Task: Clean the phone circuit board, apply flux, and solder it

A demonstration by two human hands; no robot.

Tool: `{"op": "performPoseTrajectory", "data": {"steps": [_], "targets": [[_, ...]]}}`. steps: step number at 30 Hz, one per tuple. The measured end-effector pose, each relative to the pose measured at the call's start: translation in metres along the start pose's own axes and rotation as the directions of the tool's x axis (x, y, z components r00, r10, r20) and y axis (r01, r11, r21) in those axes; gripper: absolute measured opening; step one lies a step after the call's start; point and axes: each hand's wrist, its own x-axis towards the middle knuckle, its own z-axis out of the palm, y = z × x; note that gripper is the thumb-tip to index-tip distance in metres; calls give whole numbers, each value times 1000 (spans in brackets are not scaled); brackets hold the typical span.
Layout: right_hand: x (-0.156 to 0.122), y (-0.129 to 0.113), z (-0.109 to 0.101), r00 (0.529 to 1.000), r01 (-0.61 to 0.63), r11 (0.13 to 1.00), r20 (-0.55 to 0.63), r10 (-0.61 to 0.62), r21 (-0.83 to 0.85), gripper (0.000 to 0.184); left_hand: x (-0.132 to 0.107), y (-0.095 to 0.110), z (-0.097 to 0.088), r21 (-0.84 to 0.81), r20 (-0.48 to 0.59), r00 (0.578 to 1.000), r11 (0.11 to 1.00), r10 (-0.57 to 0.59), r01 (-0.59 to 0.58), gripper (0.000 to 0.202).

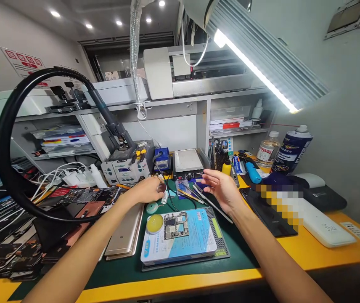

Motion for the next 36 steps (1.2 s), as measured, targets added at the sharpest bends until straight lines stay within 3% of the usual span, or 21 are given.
{"op": "performPoseTrajectory", "data": {"steps": [4,10,15,19,23,27,30,33,36], "targets": [[14,4,-10,992,88,922,-54,-117,-378,19,14,5,3,-15,-2,1000,1000,-12,12,36],[21,8,-25,990,122,590,57,-128,-798,20,12,16,4,10,-9,998,998,-69,69,37],[21,11,-29,988,153,364,148,-43,-919,22,11,20,6,53,-11,996,994,-93,93,37],[17,14,-27,967,233,270,251,34,-934,21,10,17,8,70,-1,994,992,-106,106,36],[12,14,-22,964,256,193,266,27,-947,20,2,15,6,72,-63,993,992,-96,100,36],[10,19,-13,965,262,164,260,-36,-951,23,-15,15,3,65,-149,985,993,-87,97,35],[12,27,-6,964,266,199,264,-37,-943,25,-31,17,2,27,-189,979,996,-74,81,31],[17,38,1,967,251,294,255,-26,-922,26,-45,18,4,-56,-264,962,997,-67,54,28],[23,43,6,977,197,460,212,-20,-866,25,-54,17,7,-157,-378,924,988,-53,-8,24]]}}
